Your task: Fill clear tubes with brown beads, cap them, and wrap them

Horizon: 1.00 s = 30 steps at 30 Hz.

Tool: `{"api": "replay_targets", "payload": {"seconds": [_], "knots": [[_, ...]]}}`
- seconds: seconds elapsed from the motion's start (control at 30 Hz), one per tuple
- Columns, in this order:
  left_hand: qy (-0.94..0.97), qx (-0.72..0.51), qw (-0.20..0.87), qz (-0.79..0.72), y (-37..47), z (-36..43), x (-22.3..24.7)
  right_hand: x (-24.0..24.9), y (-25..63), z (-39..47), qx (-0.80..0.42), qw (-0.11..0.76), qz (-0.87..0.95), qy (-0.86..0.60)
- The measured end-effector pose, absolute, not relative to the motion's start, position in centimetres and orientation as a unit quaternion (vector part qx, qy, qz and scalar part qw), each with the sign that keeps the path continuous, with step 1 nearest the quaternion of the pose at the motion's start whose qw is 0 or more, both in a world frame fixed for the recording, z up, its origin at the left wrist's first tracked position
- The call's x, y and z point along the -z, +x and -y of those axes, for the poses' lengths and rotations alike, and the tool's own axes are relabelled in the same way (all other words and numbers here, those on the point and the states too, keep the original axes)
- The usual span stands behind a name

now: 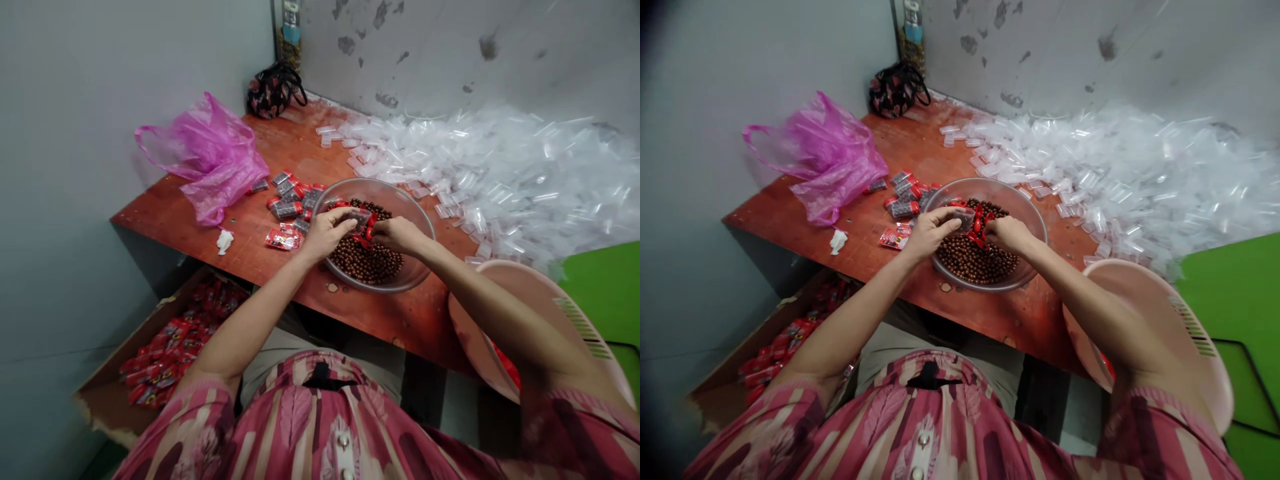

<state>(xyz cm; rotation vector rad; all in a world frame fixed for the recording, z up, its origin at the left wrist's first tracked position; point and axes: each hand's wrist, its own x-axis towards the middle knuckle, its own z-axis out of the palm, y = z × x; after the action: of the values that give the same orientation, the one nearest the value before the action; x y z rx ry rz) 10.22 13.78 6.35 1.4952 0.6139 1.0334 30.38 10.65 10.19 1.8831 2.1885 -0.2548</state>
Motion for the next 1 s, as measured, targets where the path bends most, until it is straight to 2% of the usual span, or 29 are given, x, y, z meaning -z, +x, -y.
{"api": "replay_targets", "payload": {"seconds": [0.1, 0.33, 0.53, 0.77, 0.87, 1.0], "knots": [[0.626, -0.448, 0.58, -0.267, 10.3, -13.7, -6.4, -9.6, 29.3, -10.6, 0.058, 0.155, -0.739, 0.653], [0.616, -0.459, 0.581, -0.268, 10.2, -13.7, -6.4, -8.2, 27.5, -11.3, 0.019, 0.115, -0.747, 0.654], [0.611, -0.46, 0.588, -0.263, 10.2, -13.6, -6.5, -7.2, 27.0, -11.5, 0.018, 0.133, -0.751, 0.647], [0.601, -0.469, 0.591, -0.263, 10.3, -13.7, -6.2, -8.3, 29.2, -10.8, 0.009, 0.139, -0.752, 0.644], [0.606, -0.473, 0.583, -0.264, 10.4, -13.7, -6.2, -8.5, 30.4, -10.0, -0.019, 0.135, -0.808, 0.574], [0.616, -0.472, 0.573, -0.263, 10.3, -13.7, -6.2, -7.8, 31.6, -9.8, -0.103, 0.114, -0.933, 0.325]]}}
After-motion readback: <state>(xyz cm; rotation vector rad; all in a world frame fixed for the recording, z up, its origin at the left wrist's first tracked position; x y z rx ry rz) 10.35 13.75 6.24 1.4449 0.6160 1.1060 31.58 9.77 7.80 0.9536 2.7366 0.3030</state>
